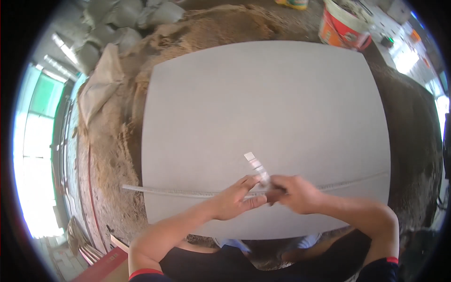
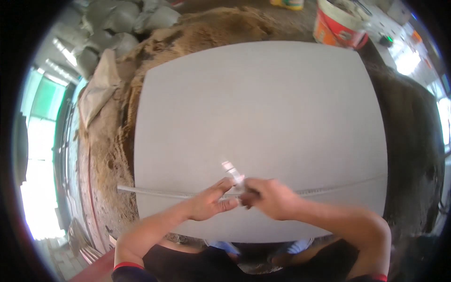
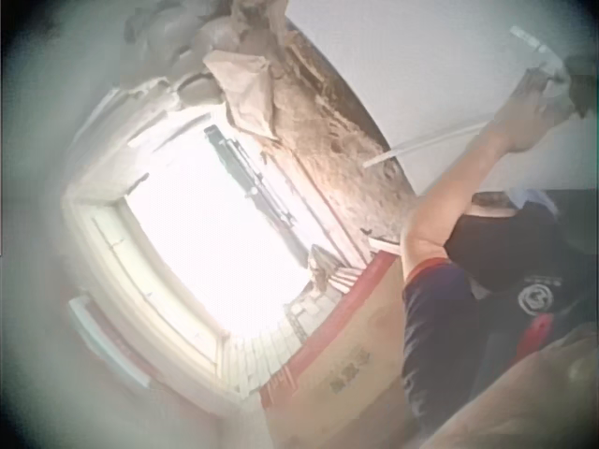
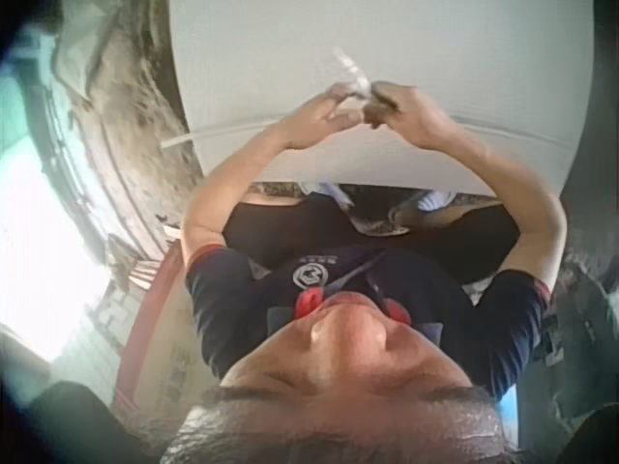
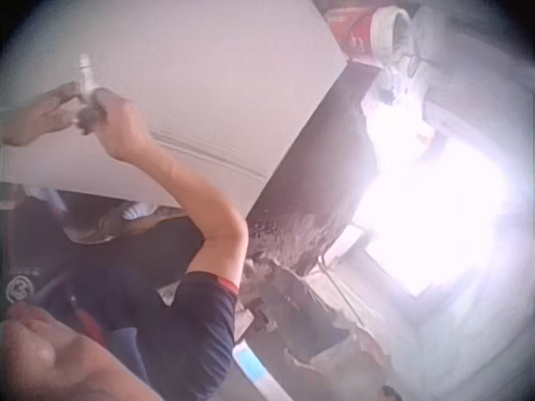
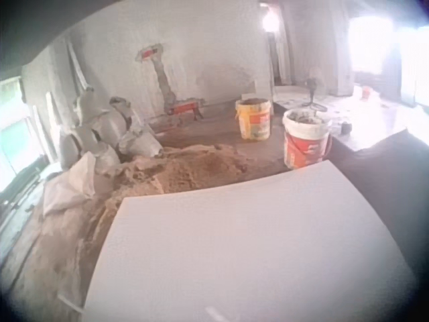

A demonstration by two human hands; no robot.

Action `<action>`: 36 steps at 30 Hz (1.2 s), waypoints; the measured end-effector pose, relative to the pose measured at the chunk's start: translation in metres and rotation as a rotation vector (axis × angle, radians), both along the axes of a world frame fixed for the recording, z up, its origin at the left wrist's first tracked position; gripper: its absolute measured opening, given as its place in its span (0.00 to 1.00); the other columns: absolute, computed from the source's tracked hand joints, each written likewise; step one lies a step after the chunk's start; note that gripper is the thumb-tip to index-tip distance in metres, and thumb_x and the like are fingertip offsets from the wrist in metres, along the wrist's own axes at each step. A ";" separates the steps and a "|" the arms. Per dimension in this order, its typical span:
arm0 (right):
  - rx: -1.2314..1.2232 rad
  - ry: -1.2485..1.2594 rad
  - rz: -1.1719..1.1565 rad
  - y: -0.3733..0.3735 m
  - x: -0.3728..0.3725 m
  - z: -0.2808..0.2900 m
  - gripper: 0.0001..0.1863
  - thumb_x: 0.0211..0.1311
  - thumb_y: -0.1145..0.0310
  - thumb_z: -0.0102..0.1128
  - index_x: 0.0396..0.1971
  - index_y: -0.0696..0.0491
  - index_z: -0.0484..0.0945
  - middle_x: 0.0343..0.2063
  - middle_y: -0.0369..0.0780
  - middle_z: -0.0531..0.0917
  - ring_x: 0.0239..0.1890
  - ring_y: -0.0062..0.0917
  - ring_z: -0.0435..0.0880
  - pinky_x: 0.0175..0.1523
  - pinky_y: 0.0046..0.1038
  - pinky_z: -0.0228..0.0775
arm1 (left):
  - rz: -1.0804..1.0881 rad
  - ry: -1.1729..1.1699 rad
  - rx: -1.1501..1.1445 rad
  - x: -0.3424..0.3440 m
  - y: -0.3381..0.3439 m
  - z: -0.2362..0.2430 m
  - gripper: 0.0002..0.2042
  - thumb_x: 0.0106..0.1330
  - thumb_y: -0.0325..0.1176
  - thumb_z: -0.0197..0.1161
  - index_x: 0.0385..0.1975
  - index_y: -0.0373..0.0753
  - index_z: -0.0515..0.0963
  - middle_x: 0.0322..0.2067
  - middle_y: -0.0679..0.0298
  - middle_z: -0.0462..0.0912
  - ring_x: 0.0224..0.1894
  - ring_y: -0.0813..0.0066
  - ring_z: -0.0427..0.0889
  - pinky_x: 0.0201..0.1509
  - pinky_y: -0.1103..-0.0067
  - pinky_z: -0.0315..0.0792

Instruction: The person measures a large tile using a tape measure and a pen, then uses a handheld power saw to cut a square section out of one corner.

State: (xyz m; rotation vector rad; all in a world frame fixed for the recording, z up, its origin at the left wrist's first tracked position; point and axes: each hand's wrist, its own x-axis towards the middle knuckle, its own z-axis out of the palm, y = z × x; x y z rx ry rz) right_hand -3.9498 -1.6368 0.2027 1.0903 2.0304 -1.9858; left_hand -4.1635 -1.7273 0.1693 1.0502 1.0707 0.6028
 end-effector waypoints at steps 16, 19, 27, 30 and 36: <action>1.006 -0.354 -0.148 -0.007 0.269 -0.099 0.22 0.60 0.66 0.64 0.49 0.63 0.73 0.41 0.49 0.78 0.44 0.39 0.77 0.48 0.36 0.71 | 0.213 1.405 0.073 -0.330 -0.165 -0.015 0.15 0.54 0.29 0.70 0.42 0.42 0.80 0.40 0.58 0.82 0.51 0.57 0.76 0.55 0.68 0.69; 0.934 -0.440 -0.135 -0.005 0.272 -0.094 0.29 0.56 0.64 0.68 0.52 0.64 0.70 0.48 0.55 0.72 0.48 0.48 0.72 0.51 0.42 0.68 | 0.194 1.296 -0.071 -0.327 -0.159 -0.025 0.16 0.51 0.29 0.72 0.41 0.41 0.80 0.41 0.58 0.81 0.52 0.59 0.75 0.56 0.69 0.68; 0.989 -0.505 -0.203 0.000 0.275 -0.102 0.26 0.55 0.60 0.69 0.45 0.65 0.74 0.36 0.51 0.75 0.40 0.45 0.74 0.45 0.40 0.67 | 0.151 1.168 -0.304 -0.330 -0.133 -0.025 0.09 0.53 0.31 0.71 0.34 0.41 0.83 0.36 0.62 0.84 0.42 0.67 0.81 0.47 0.72 0.71; 1.056 -0.598 -0.142 0.011 0.306 -0.124 0.24 0.56 0.58 0.68 0.42 0.64 0.76 0.32 0.50 0.76 0.36 0.43 0.74 0.43 0.38 0.68 | 0.148 1.136 -0.244 -0.345 -0.135 -0.034 0.09 0.53 0.30 0.71 0.34 0.41 0.83 0.36 0.63 0.84 0.41 0.69 0.81 0.47 0.73 0.71; 0.898 -0.405 -0.443 0.022 0.293 -0.153 0.08 0.56 0.80 0.57 0.33 0.61 0.68 0.29 0.37 0.64 0.30 0.25 0.63 0.39 0.28 0.60 | 0.149 1.139 -0.177 -0.360 -0.123 -0.032 0.09 0.54 0.28 0.71 0.35 0.40 0.84 0.35 0.64 0.85 0.39 0.70 0.81 0.44 0.74 0.72</action>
